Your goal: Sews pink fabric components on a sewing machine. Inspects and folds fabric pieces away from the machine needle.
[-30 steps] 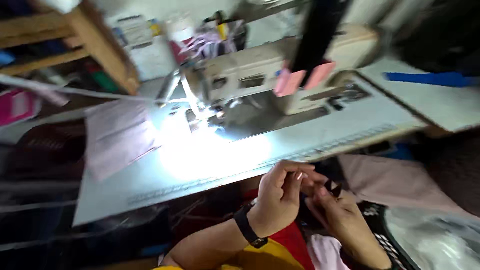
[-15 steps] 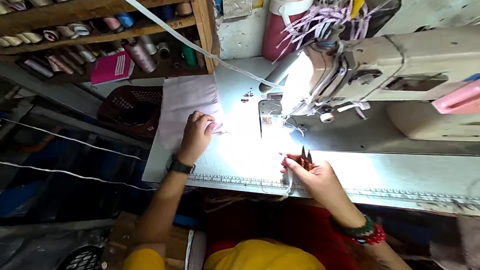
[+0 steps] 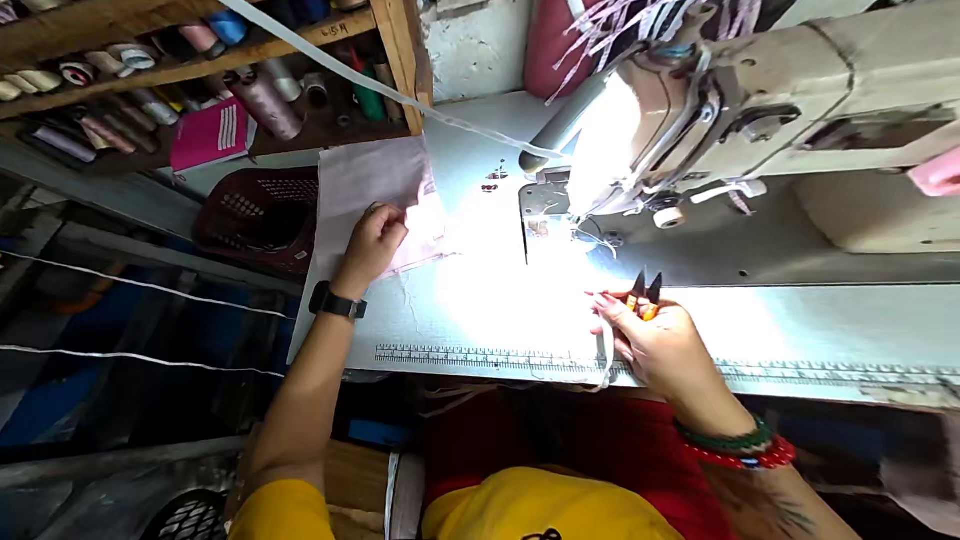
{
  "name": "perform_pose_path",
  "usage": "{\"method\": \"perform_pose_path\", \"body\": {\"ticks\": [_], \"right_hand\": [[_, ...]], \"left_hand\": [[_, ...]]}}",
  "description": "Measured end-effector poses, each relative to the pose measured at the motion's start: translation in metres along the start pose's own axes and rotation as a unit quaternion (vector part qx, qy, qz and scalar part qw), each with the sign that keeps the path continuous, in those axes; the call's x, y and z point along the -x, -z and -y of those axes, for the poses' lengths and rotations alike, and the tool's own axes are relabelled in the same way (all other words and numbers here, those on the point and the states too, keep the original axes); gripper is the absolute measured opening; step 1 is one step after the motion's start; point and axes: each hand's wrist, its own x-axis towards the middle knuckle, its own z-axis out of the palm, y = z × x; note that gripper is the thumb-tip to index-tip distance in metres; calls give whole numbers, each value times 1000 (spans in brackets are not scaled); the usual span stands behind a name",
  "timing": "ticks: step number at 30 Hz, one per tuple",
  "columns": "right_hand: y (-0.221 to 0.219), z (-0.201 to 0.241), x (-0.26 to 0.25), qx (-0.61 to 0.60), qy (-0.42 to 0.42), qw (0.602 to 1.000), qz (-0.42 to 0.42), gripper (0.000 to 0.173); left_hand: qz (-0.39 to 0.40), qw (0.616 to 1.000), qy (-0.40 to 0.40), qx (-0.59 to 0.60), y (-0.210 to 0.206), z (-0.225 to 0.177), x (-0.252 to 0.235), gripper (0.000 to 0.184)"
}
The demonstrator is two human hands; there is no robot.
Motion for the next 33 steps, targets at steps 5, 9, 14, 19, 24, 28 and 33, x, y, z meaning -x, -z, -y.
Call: {"method": "perform_pose_path", "body": {"ticks": [5,9,14,19,24,28,33], "right_hand": [[2,19,6,21,19,1000,-4,12],[6,27,20,213,67,961,166,21],[29,5,45,409,132,884,186,30],[44,7,47,395,99,895,182,26],[14,27,19,228,66,968,82,15],[-20,33,-10,77,54,995,41,12],[-35,30,-17,56,30,998,26,12]], "left_hand": [[88,980,-117,-136,-57,-104,70,17],[372,913,-169,14,-84,-158,92,24],[115,985,-86,-100,-84,-112,24,29],[179,971,2,-158,-123,-88,-15,38],[168,977,-37,130,-109,-93,-12,14],[164,959,-8,231,-86,-114,18,13],[147,949,37,277,-80,-127,28,12]]}}
